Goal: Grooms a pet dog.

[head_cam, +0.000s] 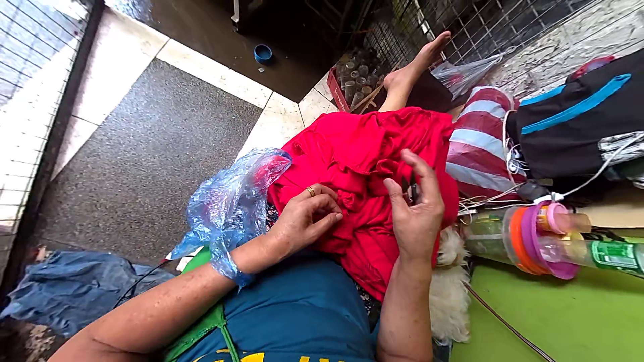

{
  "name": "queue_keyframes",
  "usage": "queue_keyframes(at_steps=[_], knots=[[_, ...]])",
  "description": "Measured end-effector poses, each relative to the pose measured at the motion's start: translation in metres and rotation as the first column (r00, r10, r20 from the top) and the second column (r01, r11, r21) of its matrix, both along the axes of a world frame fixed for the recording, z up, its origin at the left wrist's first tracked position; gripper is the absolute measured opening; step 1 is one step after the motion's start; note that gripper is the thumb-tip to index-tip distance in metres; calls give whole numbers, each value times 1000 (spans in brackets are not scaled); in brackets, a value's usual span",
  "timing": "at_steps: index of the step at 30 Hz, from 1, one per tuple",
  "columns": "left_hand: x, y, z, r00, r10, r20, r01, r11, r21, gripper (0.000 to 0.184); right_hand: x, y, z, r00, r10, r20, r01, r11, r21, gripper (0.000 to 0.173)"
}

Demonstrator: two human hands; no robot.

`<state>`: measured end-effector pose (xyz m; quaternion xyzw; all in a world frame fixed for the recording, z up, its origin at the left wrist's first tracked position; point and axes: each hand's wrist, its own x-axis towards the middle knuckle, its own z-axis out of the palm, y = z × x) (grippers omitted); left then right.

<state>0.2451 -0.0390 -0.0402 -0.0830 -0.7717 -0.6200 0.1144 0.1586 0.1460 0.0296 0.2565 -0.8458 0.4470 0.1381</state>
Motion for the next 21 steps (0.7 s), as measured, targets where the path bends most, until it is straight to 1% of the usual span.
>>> queue_keyframes(at_steps=[2, 3, 6, 9, 11, 13, 14, 16, 17, 18, 19, 20, 21], knots=[[-5, -1, 1, 996, 50, -74, -57, 994, -95, 16, -4, -6, -6, 1000, -13, 10, 13, 1000, -21, 20], [-7, 0, 3, 988, 86, -127, -102, 988, -118, 15, -4, -8, -8, 1000, -18, 16, 19, 999, -28, 15], [-16, 6, 13, 937, 161, -310, -202, 974, -104, 11, -2, -9, -10, 999, -31, 21, 32, 999, -29, 13], [-27, 13, 25, 909, 149, -390, -197, 977, -85, 9, -2, -8, -11, 999, -25, 29, 26, 999, -38, 14], [-32, 11, 28, 914, 141, -381, -185, 979, -81, 9, -2, -6, -11, 999, -15, 31, 17, 998, -62, 14], [-33, -2, 25, 925, 193, -328, -229, 971, -75, 12, -4, 0, -9, 999, -20, 39, 25, 991, -130, 14], [-32, -11, 22, 935, 239, -262, -264, 963, -64, 14, -4, 5, -8, 997, -44, 65, 55, 983, -173, 14], [-28, -30, 15, 952, 302, -56, -304, 952, -30, 20, -6, 14, -7, 986, -95, 133, 128, 957, -260, 16], [-26, -38, 9, 959, 279, 51, -279, 960, 0, 21, -8, 17, -7, 984, -95, 150, 137, 944, -300, 16], [-27, -41, 1, 968, 226, 110, -232, 972, 39, 22, -8, 17, -6, 983, -92, 157, 139, 936, -323, 16], [-29, -38, -8, 981, 166, 102, -172, 983, 60, 23, -8, 15, -4, 985, -94, 147, 137, 936, -325, 16], [-31, -31, -13, 993, 101, 61, -104, 993, 54, 25, -8, 12, -1, 988, -95, 125, 130, 940, -316, 16], [-32, -20, -12, 999, 34, 9, -34, 999, 19, 27, -8, 8, 2, 992, -91, 92, 115, 948, -298, 16]])
